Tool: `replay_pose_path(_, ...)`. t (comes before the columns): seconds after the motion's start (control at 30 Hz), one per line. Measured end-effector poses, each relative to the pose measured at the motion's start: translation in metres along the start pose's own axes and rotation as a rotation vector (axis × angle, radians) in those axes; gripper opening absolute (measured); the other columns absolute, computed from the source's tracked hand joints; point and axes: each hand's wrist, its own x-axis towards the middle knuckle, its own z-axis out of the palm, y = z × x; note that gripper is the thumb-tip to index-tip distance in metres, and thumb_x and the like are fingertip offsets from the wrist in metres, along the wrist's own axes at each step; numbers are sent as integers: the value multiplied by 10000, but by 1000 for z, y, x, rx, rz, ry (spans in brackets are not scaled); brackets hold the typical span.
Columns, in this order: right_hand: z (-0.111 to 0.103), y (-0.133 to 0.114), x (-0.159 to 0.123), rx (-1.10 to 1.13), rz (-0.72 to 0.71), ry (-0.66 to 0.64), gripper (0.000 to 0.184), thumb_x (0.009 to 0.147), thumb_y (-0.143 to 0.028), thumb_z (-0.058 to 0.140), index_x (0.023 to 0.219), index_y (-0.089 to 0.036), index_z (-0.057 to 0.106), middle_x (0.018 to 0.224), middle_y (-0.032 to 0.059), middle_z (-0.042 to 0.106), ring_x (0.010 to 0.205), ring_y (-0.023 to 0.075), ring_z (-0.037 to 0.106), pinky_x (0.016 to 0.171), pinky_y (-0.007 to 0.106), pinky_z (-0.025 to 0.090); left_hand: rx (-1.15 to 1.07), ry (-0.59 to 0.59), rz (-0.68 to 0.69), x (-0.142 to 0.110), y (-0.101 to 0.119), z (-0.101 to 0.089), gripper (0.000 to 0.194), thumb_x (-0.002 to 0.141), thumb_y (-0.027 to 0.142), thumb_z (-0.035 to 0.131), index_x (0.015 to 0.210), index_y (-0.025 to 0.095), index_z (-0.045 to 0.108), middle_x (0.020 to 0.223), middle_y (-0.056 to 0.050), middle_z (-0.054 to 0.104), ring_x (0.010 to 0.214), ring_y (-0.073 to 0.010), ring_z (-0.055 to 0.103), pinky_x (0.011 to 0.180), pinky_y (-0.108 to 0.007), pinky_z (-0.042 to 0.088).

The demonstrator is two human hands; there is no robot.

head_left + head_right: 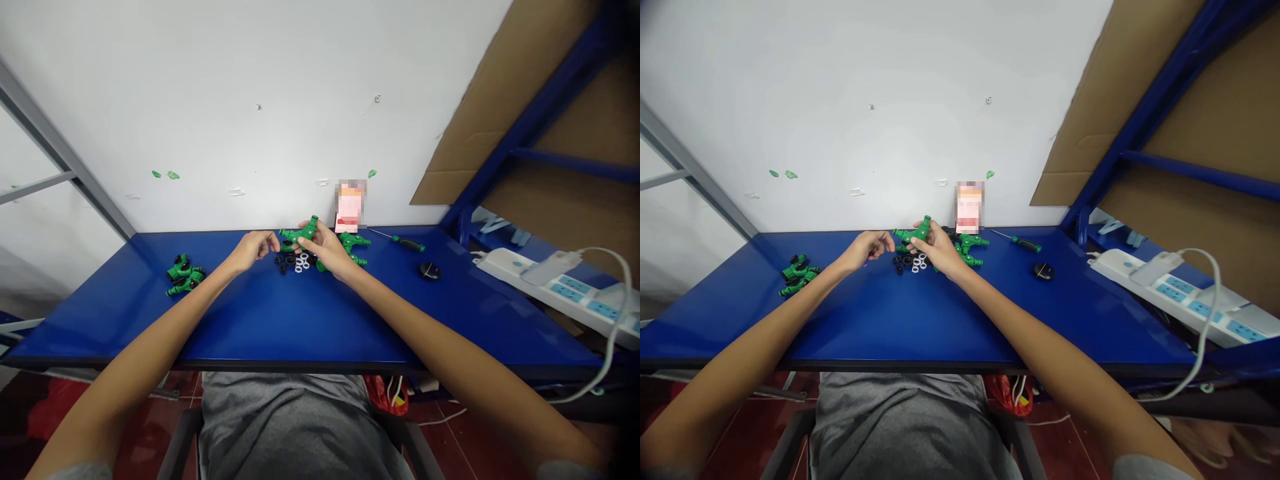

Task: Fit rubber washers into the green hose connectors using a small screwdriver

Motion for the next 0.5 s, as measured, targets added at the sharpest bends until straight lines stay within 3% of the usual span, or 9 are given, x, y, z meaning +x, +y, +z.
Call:
replay_pose_path(0.1,-2,-4,1,128,32,55,405,795,-373,803,1110,-264,574,887,0,665,816,222,698,736,387,582,43,-2,50,2,-1,0,323,946,344,457,895,174,728,742,-50,615,650,-170,530,635,-297,453)
replay_pose_path(0.2,-10,-10,2,325,125,86,351,767,-385,746,1041,-239,584,851,30,673,688,195,601,573,324,455,141,-61,127,1,0,1,394,1042,420,464,1171,172,742,936,-81,720,767,-182,644,726,-287,518)
replay_pose_path(0.3,-16,-15,2,334,189,76,362,809,-475,755,1029,-216,629,793,31,663,589,153,504,501,284,355,382,-71,181,-5,4,3,519,1107,522,412,1404,218,710,822,-39,715,706,-190,650,737,-278,478)
replay_pose_path(0.4,-17,-16,3,208,178,117,394,803,-520,803,1002,-212,657,722,0,613,529,124,454,451,257,280,571,10,184,-11,12,5,509,1112,493,393,1278,221,790,742,-39,689,688,-221,629,721,-296,422)
replay_pose_path(0.5,-14,-13,5,23,107,189,367,800,-521,835,917,-221,658,751,-9,588,515,106,451,413,243,248,561,1,183,-15,23,7,462,1064,318,369,1057,188,813,681,-25,629,660,-216,580,703,-305,405)
